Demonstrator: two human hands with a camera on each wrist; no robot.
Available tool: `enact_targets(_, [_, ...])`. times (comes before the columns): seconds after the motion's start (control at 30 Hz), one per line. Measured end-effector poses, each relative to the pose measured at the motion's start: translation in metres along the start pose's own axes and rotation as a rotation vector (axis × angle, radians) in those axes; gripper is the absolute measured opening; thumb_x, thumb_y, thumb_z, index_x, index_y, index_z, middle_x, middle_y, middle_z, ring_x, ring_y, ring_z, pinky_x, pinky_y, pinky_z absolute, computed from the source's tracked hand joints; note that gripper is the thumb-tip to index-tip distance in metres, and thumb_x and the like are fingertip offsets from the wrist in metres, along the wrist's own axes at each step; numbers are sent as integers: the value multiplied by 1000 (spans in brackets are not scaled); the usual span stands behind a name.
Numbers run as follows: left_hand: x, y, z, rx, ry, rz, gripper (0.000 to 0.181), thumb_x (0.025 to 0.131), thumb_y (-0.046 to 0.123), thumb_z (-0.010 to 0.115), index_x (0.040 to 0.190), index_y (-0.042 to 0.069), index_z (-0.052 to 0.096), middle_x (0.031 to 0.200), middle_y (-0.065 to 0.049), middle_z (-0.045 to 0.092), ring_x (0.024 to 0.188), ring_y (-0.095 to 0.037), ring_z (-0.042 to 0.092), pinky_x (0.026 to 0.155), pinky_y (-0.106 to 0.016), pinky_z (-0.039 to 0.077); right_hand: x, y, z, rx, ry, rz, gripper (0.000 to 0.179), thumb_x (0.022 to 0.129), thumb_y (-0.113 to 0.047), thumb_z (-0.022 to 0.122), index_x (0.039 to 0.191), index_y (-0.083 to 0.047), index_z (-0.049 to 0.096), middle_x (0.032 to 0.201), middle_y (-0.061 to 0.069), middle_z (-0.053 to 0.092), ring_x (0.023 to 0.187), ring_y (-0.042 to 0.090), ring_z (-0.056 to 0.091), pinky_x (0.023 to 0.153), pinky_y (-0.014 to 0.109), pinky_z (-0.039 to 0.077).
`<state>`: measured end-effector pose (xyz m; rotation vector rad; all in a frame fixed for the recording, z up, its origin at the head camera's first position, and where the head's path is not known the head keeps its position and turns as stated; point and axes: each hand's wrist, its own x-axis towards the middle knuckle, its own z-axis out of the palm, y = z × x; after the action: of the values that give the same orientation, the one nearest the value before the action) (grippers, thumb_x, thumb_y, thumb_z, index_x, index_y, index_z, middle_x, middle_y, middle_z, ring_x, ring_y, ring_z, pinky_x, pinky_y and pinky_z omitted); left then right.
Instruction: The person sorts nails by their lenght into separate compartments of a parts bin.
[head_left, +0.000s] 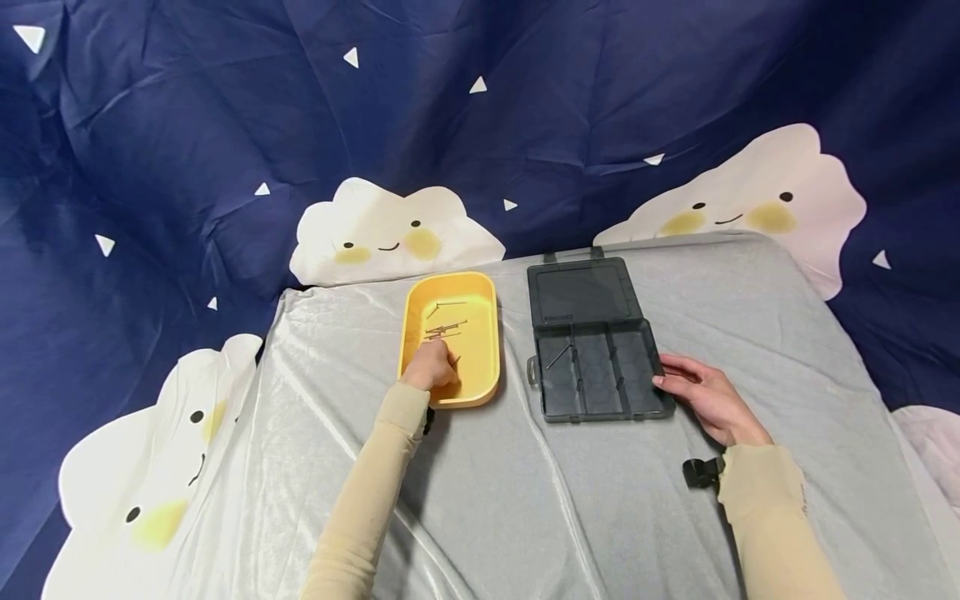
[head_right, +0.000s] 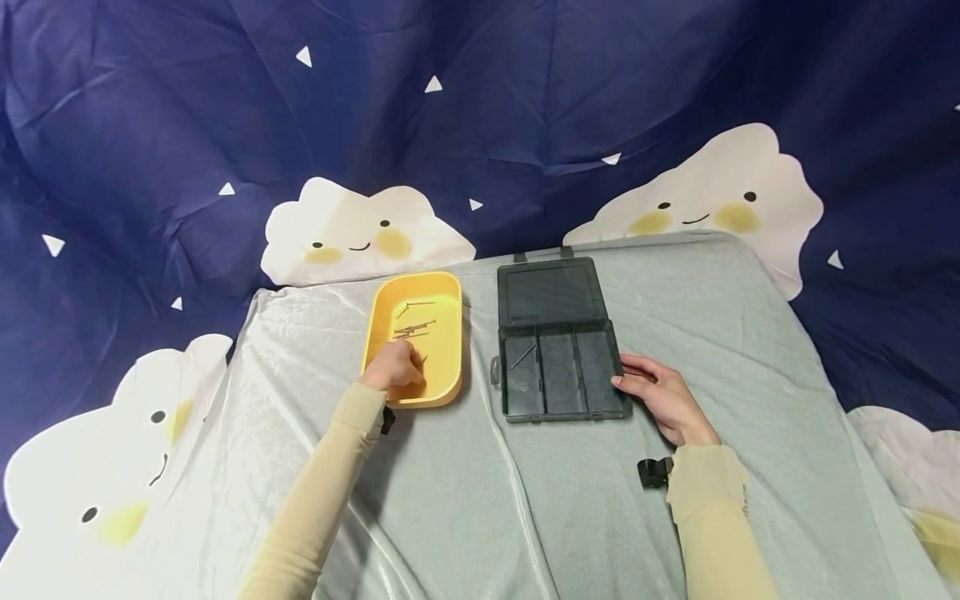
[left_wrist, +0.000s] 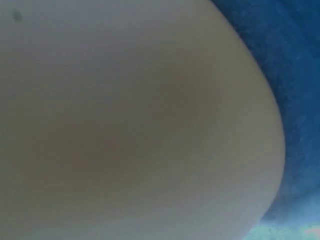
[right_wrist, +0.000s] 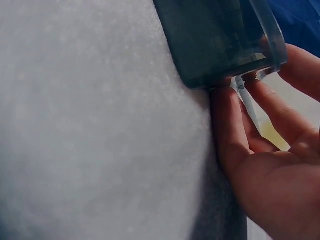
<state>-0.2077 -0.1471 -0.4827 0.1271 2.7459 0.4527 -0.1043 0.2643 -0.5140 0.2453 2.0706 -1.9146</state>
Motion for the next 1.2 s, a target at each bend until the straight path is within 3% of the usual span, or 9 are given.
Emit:
enact_targets(0.27, [-2, -5, 0, -46, -10, -5, 12, 72, 10, 81, 74, 6, 70, 71, -3, 62, 63, -15, 52, 55, -21, 40, 0, 1, 0, 15, 5, -6, 72, 92, -19, 66, 148, 4, 28, 120, -11, 56, 101, -13, 56, 85, 11, 49])
enact_targets(0.5, [-5, -6, -1, -103, 6, -3, 13, 70, 9, 81, 73, 6, 68, 68, 0, 57, 62, -13, 49, 54, -20, 38, 0, 1, 0, -2, 11, -3, 72, 92, -20, 67, 148, 4, 29, 122, -8, 57, 100, -13, 56, 85, 11, 49])
enact_targets(0.8, [-6, -11, -1, -240, 38, 28, 9, 71, 4, 76, 75, 5, 68, 61, 1, 60, 52, -8, 51, 50, -17, 41, -2, 1, 0, 2, 6, -8, 72, 92, -20, 66, 148, 4, 29, 116, -16, 56, 101, -14, 55, 85, 10, 48])
enact_targets(1.0, [-6, -12, -2, -442, 47, -6, 13, 72, 0, 72, 84, 1, 66, 66, -3, 62, 54, -9, 54, 50, -18, 45, -1, 2, 0, 4, 8, -14, 73, 91, -21, 67, 148, 4, 29, 114, -18, 56, 101, -14, 55, 85, 10, 48])
enact_targets(1.2, [-8, -9, -5, -786, -7, -56, 23, 79, -4, 68, 101, -9, 63, 80, -11, 66, 63, -12, 62, 62, -24, 56, -1, 2, 0, 9, 10, -18, 73, 92, -20, 67, 148, 5, 28, 111, -20, 57, 101, -14, 55, 85, 10, 48])
